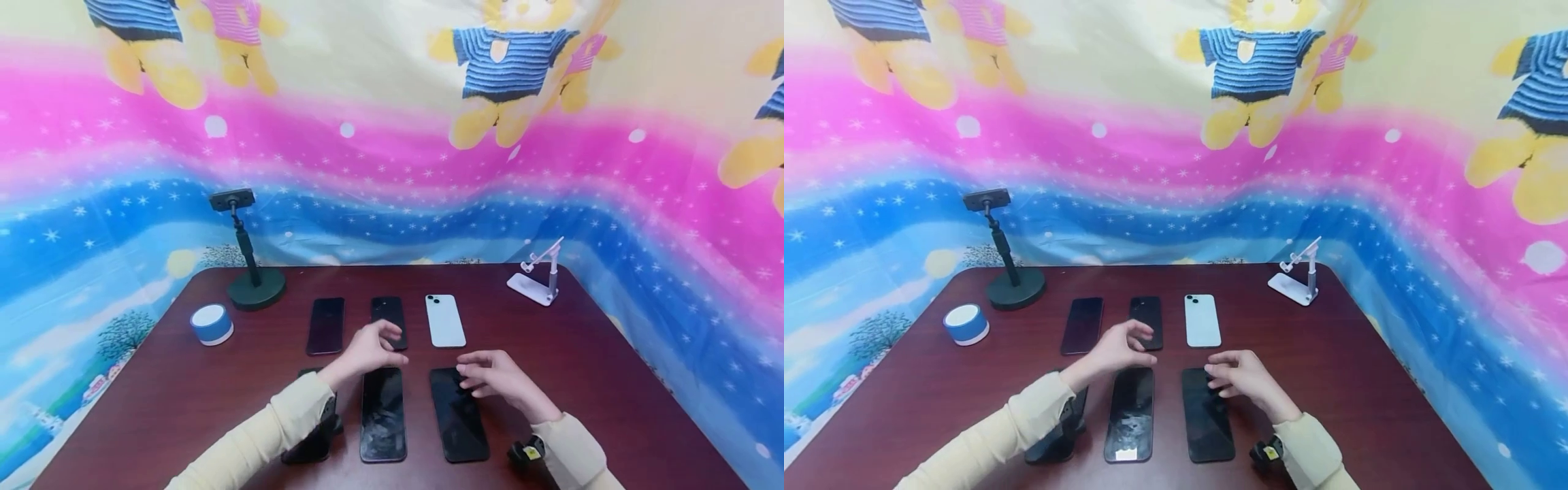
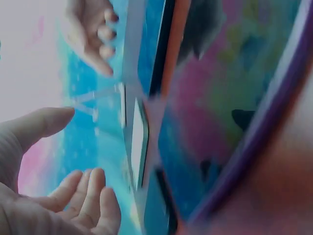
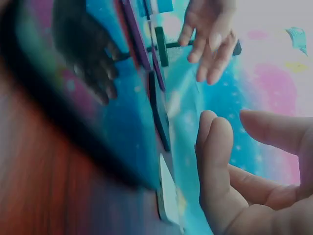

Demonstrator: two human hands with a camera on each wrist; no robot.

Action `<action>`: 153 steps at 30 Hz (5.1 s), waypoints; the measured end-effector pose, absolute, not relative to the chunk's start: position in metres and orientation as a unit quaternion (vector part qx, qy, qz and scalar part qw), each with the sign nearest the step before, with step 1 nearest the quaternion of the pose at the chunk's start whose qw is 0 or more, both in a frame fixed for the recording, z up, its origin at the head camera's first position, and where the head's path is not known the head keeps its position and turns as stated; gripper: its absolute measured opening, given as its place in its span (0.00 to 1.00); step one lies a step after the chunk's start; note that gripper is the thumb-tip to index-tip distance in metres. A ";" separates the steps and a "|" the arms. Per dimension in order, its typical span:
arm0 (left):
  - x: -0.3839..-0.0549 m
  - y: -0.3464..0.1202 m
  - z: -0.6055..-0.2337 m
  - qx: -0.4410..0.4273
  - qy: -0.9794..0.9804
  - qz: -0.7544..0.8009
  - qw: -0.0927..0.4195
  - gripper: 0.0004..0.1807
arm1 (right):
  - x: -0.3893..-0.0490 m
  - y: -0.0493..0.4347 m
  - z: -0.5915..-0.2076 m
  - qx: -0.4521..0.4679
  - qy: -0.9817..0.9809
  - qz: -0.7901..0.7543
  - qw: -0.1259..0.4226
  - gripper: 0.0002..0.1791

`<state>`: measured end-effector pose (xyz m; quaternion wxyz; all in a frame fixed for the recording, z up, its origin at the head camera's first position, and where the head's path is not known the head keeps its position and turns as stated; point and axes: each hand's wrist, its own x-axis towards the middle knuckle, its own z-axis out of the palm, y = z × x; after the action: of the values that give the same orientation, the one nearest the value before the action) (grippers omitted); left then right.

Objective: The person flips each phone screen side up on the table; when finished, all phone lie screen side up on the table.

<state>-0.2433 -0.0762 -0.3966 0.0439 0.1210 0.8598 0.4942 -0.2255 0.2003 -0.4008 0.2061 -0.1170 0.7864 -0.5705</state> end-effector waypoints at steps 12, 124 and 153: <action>-0.301 -0.114 -0.392 0.065 0.900 0.431 0.000 0.29 | -0.266 0.138 -0.401 -0.097 0.744 -0.592 0.296 0.30; -0.331 -0.124 -0.429 0.089 0.665 0.736 0.086 0.29 | -0.298 0.069 -0.430 -0.044 0.788 -0.574 0.219 0.34; -0.320 -0.120 -0.422 0.098 0.644 0.750 0.115 0.31 | -0.306 0.089 -0.416 -0.173 0.784 -0.524 0.283 0.37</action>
<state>-0.3197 -0.1202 -0.4219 0.1154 0.0984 0.6439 0.7499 -0.3062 0.0888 -0.4162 0.2835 -0.1729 0.7845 -0.5238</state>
